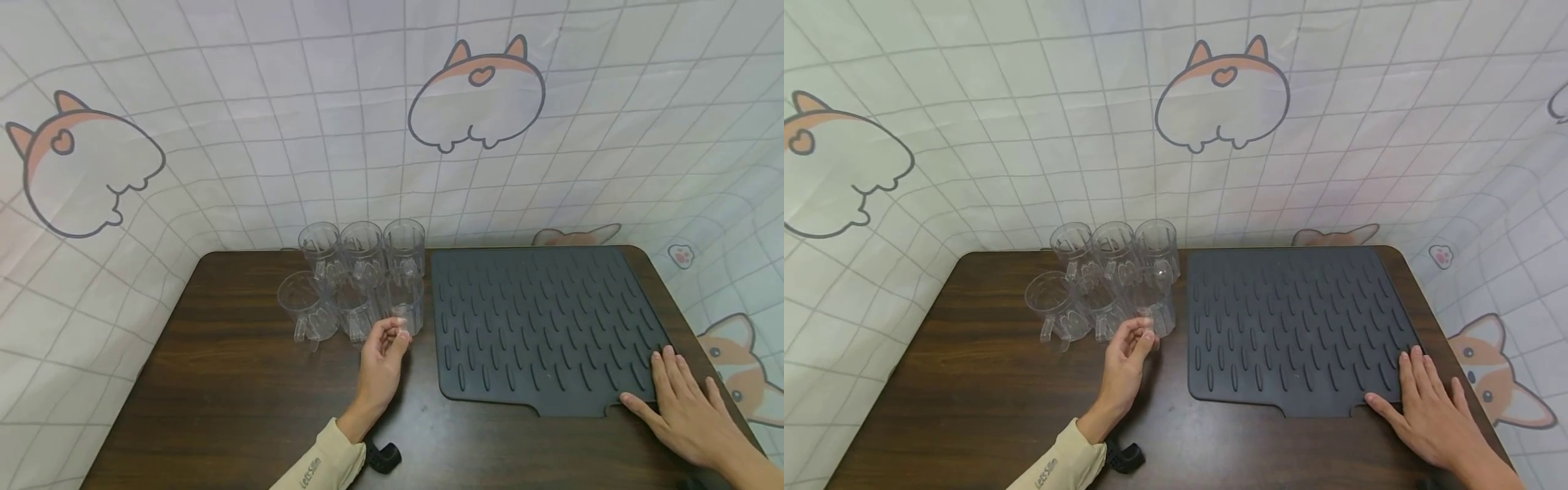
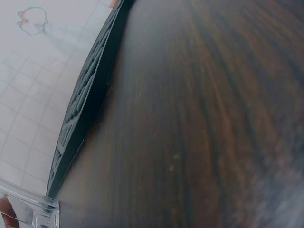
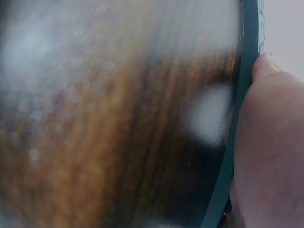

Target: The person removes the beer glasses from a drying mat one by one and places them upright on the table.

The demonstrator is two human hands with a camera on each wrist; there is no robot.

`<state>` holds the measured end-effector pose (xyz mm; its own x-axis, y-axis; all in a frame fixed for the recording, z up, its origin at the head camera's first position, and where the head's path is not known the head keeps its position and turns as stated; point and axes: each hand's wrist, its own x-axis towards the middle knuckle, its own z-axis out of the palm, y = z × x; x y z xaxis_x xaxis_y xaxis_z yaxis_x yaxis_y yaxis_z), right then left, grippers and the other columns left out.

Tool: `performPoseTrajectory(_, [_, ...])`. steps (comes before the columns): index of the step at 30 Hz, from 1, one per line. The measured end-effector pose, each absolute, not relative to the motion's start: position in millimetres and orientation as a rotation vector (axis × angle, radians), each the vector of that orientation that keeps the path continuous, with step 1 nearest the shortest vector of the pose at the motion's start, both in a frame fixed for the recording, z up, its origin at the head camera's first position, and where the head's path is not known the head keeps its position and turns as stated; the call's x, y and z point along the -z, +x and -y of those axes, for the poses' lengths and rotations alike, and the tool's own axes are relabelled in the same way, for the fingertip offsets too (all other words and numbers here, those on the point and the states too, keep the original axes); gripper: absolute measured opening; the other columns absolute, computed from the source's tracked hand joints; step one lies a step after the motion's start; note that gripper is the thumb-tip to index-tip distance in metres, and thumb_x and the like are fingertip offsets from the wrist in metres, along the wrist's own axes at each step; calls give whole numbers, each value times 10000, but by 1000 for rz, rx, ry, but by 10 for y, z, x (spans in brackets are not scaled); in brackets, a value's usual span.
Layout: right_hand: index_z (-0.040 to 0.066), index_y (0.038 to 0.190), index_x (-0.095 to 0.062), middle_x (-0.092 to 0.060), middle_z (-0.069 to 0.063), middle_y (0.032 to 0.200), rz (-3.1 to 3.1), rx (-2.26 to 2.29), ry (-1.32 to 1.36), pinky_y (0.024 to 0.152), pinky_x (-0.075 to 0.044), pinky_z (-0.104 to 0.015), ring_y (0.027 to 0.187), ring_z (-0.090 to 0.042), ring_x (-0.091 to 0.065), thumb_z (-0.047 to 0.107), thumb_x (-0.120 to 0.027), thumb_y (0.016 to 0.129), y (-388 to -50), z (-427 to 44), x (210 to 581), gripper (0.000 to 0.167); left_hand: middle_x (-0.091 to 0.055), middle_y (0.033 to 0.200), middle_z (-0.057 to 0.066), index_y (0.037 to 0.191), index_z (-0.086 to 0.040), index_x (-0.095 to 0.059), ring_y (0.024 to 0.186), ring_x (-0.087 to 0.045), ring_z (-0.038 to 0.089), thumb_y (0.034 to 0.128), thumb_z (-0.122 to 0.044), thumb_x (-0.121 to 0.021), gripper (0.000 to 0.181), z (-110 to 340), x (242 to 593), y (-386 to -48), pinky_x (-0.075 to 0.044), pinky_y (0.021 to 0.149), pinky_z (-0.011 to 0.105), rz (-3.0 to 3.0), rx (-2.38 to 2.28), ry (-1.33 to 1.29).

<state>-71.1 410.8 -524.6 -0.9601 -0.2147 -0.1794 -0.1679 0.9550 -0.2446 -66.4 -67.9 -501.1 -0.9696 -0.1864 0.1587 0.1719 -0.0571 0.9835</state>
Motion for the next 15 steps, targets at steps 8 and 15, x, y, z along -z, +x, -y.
performPoseTrajectory(8, [-130, 1574, 106, 265, -342, 1614, -2896, 347, -288, 1103, 230, -801, 1514, -542, 251, 573, -389, 1080, -722, -4141, 5263, 992, -663, 1172, 154, 1330, -73, -620, 1042, -627, 108, 1042, -163, -611, 302, 678, 5089, -596, -516, 928, 247, 2159, 1916, 51])
performPoseTrajectory(15, [-130, 1576, 97, 257, -345, 1616, -2907, 341, -282, 1108, 190, -821, 1517, -546, 237, 579, -398, 1076, -718, -4163, 5314, 999, -671, 1273, 68, 1447, -91, -547, 1200, -626, 241, 1011, -148, -646, 451, 716, 5139, -387, -506, 1063, 398, 2306, 1617, -20])
